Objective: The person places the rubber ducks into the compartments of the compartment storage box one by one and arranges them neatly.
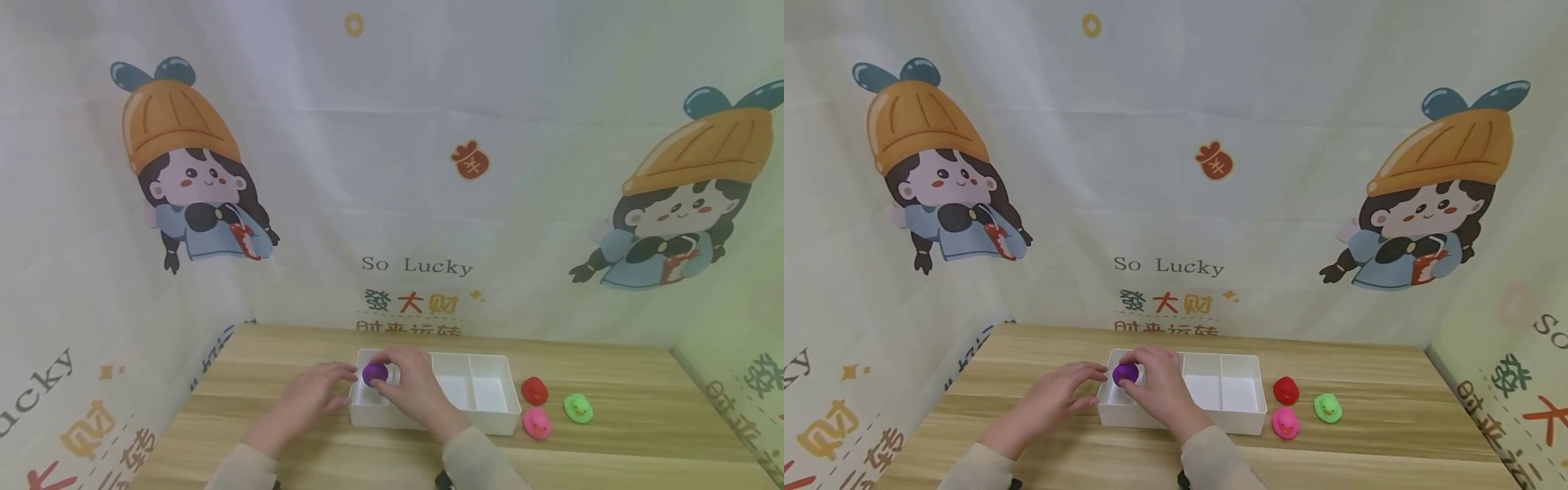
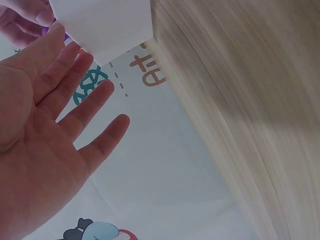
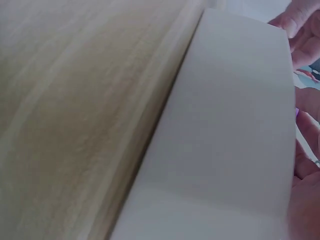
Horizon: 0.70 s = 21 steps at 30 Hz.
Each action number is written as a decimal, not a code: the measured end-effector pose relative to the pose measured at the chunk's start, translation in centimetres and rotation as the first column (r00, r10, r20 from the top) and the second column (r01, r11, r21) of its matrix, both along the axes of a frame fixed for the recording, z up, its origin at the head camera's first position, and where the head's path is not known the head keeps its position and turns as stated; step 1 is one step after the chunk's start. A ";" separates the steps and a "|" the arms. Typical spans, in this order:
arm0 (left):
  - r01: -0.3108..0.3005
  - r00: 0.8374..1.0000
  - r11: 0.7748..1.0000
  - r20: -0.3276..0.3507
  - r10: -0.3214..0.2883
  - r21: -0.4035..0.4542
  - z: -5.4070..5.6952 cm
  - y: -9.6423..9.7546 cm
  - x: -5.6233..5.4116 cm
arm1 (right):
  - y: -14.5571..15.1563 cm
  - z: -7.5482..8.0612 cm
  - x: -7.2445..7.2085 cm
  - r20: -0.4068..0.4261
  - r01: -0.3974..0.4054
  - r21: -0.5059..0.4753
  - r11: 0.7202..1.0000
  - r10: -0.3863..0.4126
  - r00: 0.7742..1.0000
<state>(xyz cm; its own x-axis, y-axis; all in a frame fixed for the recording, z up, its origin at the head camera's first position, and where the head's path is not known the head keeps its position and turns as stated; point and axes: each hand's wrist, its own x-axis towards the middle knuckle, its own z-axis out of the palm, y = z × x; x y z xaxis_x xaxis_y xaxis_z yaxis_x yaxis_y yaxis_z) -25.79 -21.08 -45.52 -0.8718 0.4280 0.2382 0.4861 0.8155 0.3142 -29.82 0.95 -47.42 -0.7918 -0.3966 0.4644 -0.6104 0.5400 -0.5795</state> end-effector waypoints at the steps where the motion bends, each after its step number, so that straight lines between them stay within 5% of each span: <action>1: 0.001 1.000 1.000 0.002 -0.001 0.001 0.0 0.0 0.0 | 0.0 -0.2 0.0 -0.004 0.005 0.007 1.000 -0.005 1.000; 21: -0.008 0.999 1.000 0.041 0.007 0.026 0.3 0.1 0.1 | -1.2 -0.8 -1.1 0.109 0.007 0.164 0.986 -0.025 0.994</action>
<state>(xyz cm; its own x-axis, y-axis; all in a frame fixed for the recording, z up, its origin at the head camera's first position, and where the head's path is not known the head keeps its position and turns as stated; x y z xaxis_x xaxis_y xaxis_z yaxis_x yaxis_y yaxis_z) -25.64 -20.94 -45.22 -0.8842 0.4158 0.2128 0.4664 0.8102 0.3550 -30.96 -0.29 -48.25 -0.8416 -0.4462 0.3043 -0.5379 0.6420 -0.5463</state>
